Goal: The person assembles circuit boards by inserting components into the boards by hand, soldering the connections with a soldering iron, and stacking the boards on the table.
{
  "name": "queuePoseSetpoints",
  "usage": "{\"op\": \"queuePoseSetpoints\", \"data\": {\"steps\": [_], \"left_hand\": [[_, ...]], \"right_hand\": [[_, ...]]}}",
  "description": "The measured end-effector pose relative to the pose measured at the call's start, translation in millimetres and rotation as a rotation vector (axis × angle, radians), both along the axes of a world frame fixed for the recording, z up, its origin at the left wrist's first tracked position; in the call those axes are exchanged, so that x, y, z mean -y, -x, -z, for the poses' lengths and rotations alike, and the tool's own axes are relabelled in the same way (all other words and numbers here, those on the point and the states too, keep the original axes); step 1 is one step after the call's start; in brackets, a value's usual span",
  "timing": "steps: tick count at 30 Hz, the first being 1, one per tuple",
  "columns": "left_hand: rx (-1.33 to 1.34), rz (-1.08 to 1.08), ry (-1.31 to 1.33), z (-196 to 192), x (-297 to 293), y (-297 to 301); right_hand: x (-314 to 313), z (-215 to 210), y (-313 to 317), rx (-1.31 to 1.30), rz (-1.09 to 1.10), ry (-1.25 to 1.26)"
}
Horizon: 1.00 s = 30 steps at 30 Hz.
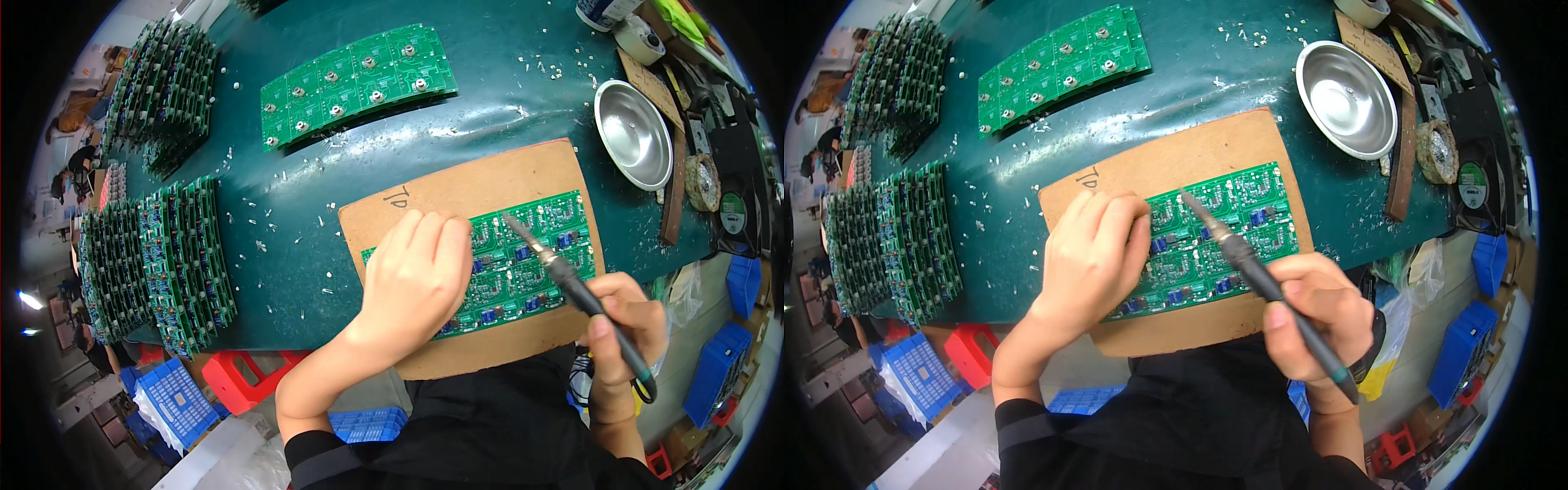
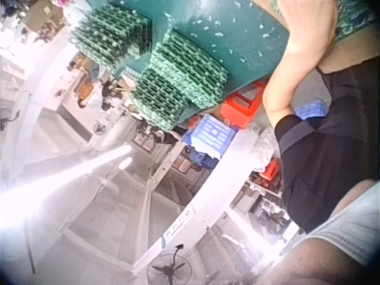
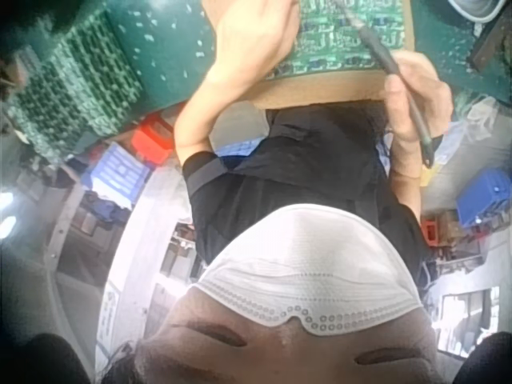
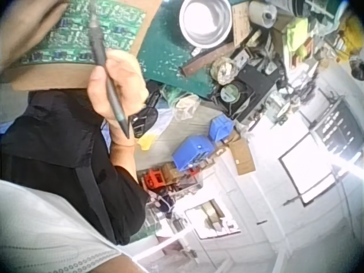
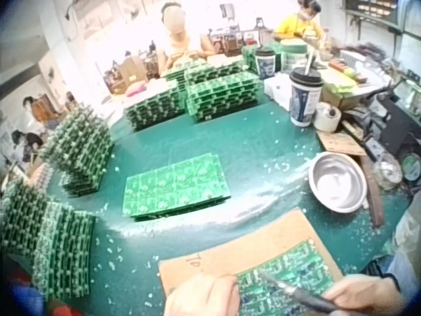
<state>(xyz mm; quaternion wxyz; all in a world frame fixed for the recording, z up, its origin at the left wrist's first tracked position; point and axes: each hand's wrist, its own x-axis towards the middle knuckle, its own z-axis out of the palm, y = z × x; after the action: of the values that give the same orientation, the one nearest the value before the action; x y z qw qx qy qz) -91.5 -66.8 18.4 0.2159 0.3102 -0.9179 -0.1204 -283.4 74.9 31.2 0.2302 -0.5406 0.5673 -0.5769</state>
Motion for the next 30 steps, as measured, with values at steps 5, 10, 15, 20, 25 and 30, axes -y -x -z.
{"op": "queuePoseSetpoints", "data": {"steps": [5,10,15,20,25,30], "left_hand": [[-0.081,0.030,-0.136,-8,7,-7],[-0.162,-0.086,-0.339,-19,3,7],[-0.213,0.051,-0.288,3,5,26],[-0.138,0.060,-0.163,9,6,34],[-0.128,0.076,-0.131,8,6,38],[-0.161,0.106,-0.193,6,9,34]], "right_hand": [[-13,-2,11,0.020,0.108,-0.035],[-14,2,17,0.016,0.078,-0.046],[-9,5,17,-0.016,0.034,-0.024],[-1,4,15,-0.018,0.046,-0.052],[8,-1,21,-0.108,-0.065,0.007],[4,0,22,-0.093,-0.045,-0.007]]}}
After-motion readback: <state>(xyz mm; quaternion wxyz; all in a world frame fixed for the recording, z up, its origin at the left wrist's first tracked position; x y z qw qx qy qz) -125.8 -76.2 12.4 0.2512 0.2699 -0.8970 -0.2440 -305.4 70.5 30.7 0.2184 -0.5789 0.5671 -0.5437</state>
